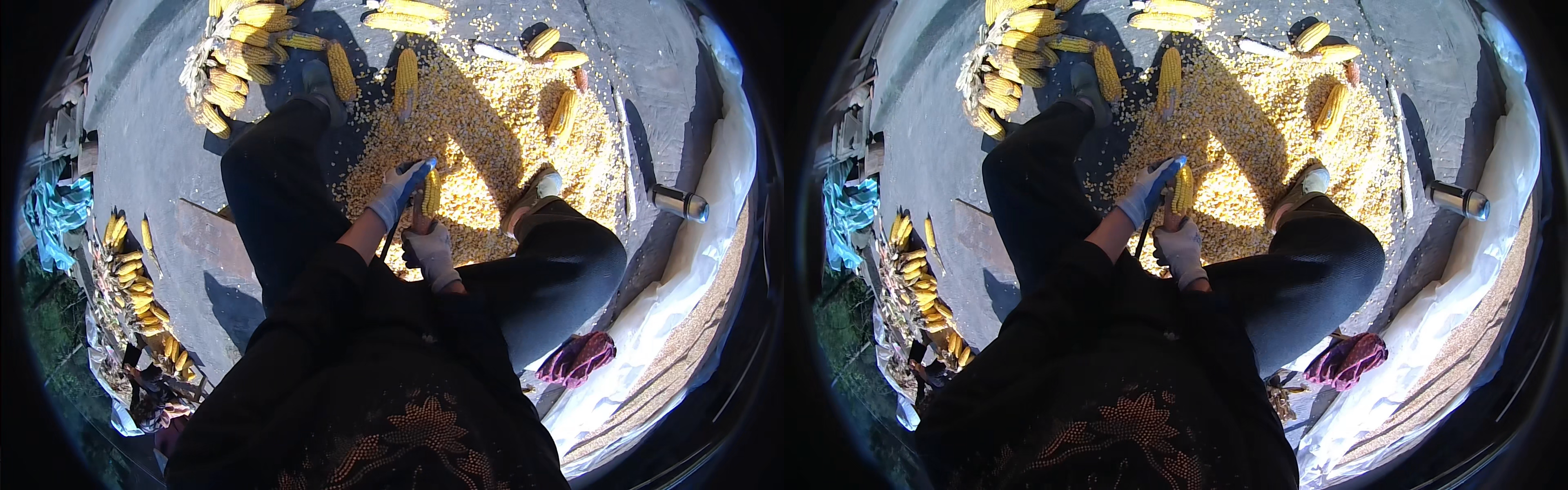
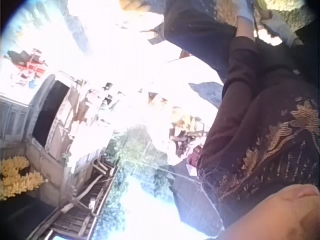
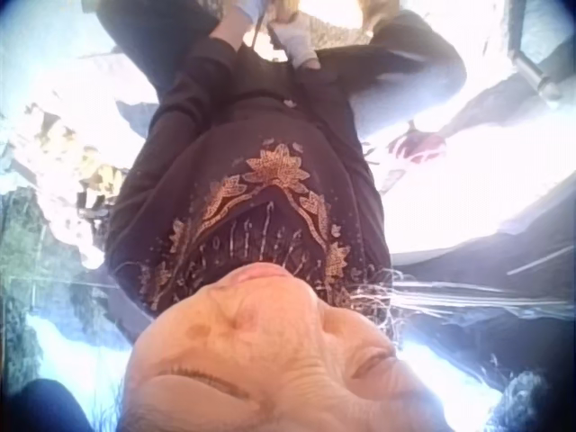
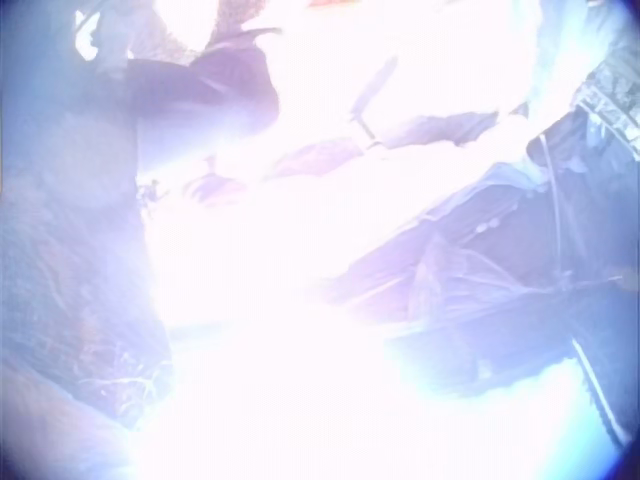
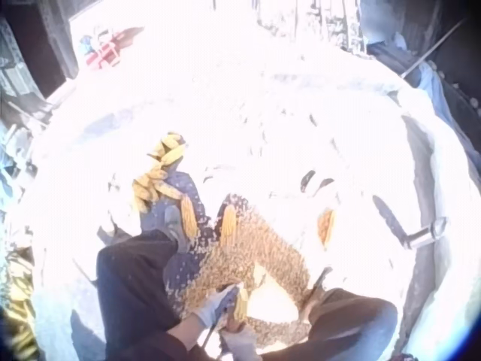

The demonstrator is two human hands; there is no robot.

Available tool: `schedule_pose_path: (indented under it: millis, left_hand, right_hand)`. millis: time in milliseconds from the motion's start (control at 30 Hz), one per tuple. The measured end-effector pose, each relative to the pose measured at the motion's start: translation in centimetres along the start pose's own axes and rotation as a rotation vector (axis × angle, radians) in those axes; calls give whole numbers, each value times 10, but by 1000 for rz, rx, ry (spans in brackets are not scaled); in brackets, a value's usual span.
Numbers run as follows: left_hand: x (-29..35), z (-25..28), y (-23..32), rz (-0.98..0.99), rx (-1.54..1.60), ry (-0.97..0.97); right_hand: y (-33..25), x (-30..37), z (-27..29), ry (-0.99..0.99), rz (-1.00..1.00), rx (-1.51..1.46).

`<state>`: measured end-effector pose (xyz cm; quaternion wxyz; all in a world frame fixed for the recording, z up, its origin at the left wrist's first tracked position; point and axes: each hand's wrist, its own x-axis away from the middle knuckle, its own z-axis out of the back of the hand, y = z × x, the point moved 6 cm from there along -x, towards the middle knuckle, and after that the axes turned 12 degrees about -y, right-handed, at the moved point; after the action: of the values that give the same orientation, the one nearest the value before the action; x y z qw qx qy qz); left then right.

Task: The person sits on a tarp outdoors and uses a handheld corn sheller to remove kernels from dried corn cobs. Kernels fall onto the tarp, and the person repeatedly picks up new cobs, shells them, and discards the bare cobs to the side.

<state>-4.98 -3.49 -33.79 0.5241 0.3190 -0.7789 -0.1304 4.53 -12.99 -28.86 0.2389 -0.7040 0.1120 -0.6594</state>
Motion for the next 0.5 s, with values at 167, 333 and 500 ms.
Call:
schedule_pose_path:
  millis: [167, 333, 500]
  left_hand:
    - [5, 8, -13, 32, 125, 65]
    - [2, 0, 0, -78, -106, 3]
    - [-1, 6, -5, -66, 18, -102]
  right_hand:
    - [-13, 3, -12, 212, 30, 589]
    - [16, 7, -9, -14, -42, 169]
    - [-20, 29, 1, 78, -45, 283]
